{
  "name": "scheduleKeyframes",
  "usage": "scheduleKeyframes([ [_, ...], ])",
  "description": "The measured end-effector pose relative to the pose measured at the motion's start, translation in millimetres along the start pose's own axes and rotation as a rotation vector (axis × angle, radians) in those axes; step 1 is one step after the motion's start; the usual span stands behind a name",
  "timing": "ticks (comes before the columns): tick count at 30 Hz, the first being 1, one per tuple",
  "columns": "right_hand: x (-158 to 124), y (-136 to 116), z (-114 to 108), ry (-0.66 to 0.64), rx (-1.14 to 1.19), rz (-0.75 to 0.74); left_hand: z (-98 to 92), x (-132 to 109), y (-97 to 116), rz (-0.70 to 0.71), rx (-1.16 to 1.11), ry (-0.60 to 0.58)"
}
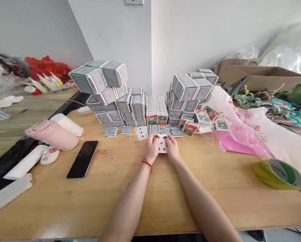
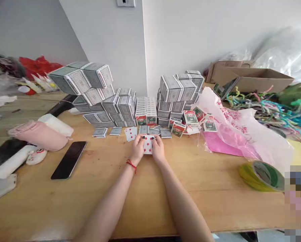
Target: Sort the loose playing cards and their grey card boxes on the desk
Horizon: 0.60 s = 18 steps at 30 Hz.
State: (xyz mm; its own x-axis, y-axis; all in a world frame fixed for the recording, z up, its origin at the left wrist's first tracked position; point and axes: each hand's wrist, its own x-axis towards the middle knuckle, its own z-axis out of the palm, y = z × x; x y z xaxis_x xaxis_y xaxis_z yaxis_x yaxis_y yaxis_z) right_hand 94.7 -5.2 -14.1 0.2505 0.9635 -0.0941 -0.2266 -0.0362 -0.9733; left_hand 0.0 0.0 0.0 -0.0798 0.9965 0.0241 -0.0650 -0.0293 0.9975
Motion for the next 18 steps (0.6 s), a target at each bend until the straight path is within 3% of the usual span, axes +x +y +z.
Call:
scheduleKeyframes([
  [12, -4.1, -6.7, 2.3, -0.034, 0.003, 0.066, -0.6, -1.3, 0.6, 0.005, 0.024, 0.061],
  [18, -7.0, -9.8, 2.5, -0.009, -0.007, -0.002, 1.5, 2.6, 0.8, -0.139, -0.165, 0.029],
])
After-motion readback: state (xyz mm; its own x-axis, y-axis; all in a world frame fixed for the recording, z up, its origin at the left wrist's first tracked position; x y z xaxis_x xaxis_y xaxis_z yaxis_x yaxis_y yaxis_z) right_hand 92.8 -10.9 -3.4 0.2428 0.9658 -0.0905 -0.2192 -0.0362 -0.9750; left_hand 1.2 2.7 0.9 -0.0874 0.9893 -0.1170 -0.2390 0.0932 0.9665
